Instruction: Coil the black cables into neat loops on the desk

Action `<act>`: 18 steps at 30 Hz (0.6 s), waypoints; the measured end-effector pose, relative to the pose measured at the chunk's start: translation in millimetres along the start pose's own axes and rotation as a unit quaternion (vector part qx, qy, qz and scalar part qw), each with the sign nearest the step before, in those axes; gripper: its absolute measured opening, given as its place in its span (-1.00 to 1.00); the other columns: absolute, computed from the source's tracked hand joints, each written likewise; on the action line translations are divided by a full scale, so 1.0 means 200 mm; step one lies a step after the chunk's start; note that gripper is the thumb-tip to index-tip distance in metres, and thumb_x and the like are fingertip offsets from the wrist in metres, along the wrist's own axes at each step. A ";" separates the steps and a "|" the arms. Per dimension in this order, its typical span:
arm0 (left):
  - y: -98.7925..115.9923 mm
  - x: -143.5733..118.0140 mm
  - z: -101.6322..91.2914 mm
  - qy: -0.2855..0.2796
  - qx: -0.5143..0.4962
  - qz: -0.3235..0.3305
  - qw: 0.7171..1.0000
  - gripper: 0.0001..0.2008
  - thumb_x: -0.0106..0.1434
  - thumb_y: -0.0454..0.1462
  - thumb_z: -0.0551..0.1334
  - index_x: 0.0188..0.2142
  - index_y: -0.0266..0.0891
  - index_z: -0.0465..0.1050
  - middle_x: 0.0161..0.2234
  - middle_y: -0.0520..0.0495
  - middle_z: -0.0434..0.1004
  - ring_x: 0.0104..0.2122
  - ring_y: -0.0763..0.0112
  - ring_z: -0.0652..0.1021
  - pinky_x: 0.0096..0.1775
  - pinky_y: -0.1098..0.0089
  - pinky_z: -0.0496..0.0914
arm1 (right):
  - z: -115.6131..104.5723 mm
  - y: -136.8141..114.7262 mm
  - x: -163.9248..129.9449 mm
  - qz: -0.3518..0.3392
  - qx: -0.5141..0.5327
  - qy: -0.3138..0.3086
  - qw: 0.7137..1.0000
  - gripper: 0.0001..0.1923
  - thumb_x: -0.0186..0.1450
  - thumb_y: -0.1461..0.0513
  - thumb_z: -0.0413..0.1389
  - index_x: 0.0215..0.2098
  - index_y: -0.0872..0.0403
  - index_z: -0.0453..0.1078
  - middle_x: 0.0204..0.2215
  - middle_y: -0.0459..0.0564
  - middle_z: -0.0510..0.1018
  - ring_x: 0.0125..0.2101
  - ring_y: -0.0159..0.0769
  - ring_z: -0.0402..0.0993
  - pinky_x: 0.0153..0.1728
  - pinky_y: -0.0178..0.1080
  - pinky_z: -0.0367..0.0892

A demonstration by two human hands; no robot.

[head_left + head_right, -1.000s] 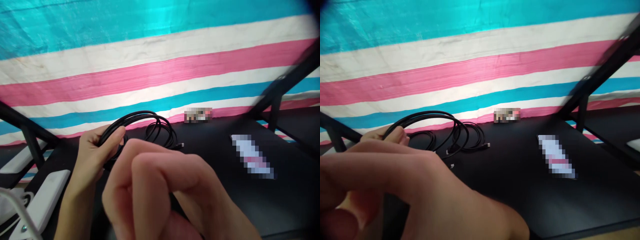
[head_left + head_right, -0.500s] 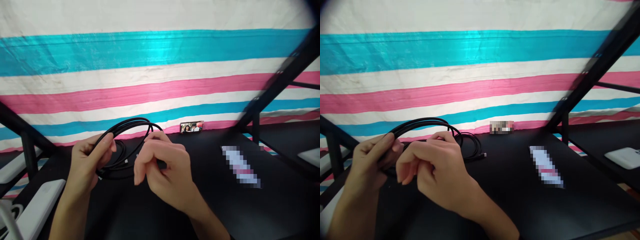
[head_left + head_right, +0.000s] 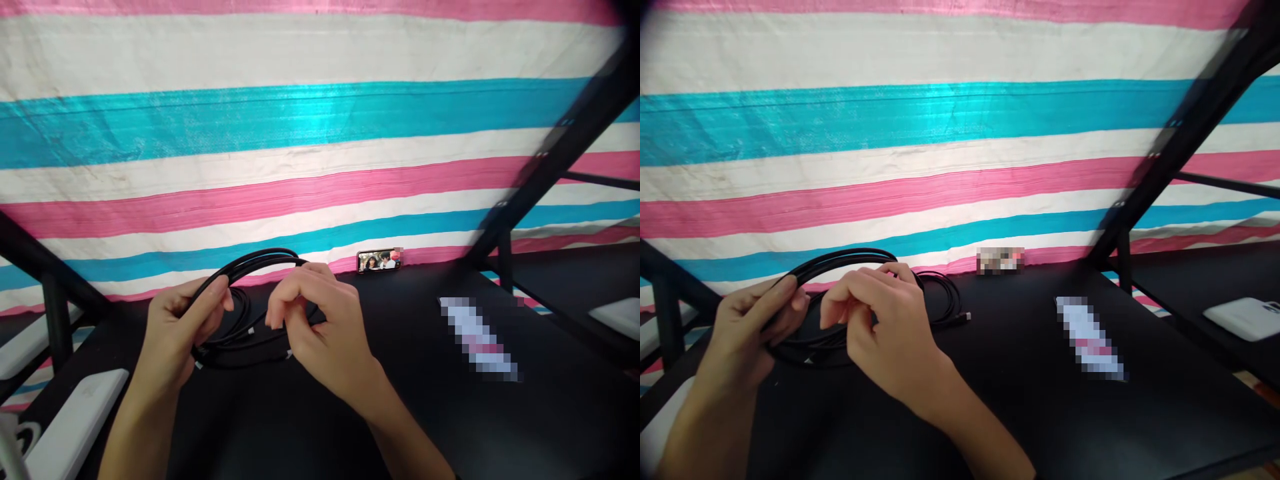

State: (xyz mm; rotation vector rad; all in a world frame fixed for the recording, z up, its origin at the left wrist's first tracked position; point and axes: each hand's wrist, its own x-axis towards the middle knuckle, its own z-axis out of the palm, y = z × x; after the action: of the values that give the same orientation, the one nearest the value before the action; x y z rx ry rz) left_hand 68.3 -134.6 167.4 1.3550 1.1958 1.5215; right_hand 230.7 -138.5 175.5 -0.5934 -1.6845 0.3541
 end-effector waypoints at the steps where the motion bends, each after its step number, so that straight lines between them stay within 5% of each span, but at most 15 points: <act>1: 0.00 0.00 0.00 -0.007 0.001 0.000 1.000 -0.62 0.13 -0.05 0.28 -0.61 -0.30 0.37 -0.81 0.18 -0.03 -0.74 0.67 0.00 -0.61 0.44 -0.18 | 0.00 0.00 0.00 -0.001 -0.003 0.004 1.000 -0.68 0.06 0.55 -0.12 -0.57 0.05 0.26 -0.58 -0.21 0.43 -0.50 -0.46 0.37 -0.27 -0.28 0.28; 7: -0.02 0.02 0.01 -0.016 0.004 -0.006 1.000 -0.61 0.14 -0.06 0.28 -0.63 -0.29 0.33 -0.80 0.17 -0.04 -0.74 0.66 0.01 -0.61 0.44 -0.17 | 0.03 0.05 0.02 0.027 -0.050 0.034 0.998 -0.82 0.15 0.40 0.09 -0.31 0.02 0.34 -0.25 -0.03 0.43 -0.10 -0.26 0.35 -0.04 -0.14 0.27; 11: 0.00 0.00 0.00 -0.016 -0.002 0.013 1.000 -0.53 0.13 -0.09 0.28 -0.72 -0.27 0.14 -0.79 0.15 -0.05 -0.73 0.63 0.03 -0.59 0.40 -0.16 | 0.03 0.08 0.02 0.067 -0.091 0.046 0.993 -0.70 0.17 0.22 0.23 -0.13 -0.02 0.35 -0.08 0.02 0.40 0.03 -0.19 0.28 0.08 -0.06 0.17; 14: 0.00 -0.01 -0.01 -0.024 -0.012 0.030 0.999 -0.48 0.13 -0.11 0.28 -0.74 -0.26 0.05 -0.79 0.15 -0.06 -0.72 0.62 0.04 -0.58 0.39 -0.14 | 0.03 0.10 0.02 0.086 -0.071 0.002 0.994 -0.69 0.19 0.14 0.23 -0.11 -0.02 0.37 -0.11 -0.03 0.48 -0.03 -0.21 0.35 0.06 -0.10 0.19; 18: -0.01 0.00 -0.02 -0.029 -0.021 0.030 0.999 -0.49 0.17 -0.14 0.26 -0.73 -0.26 0.04 -0.78 0.15 -0.06 -0.72 0.64 0.03 -0.57 0.38 -0.13 | 0.01 0.12 0.03 0.131 -0.005 -0.023 0.991 -0.80 0.26 0.11 0.14 -0.20 0.03 0.43 -0.29 -0.07 0.55 -0.31 -0.36 0.45 -0.24 -0.29 0.33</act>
State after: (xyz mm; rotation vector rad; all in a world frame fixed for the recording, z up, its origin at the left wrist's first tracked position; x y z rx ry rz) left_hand 65.3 -135.4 165.9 1.4093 1.0914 1.5295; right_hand 231.5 -115.8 167.3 -0.8216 -1.6564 0.5509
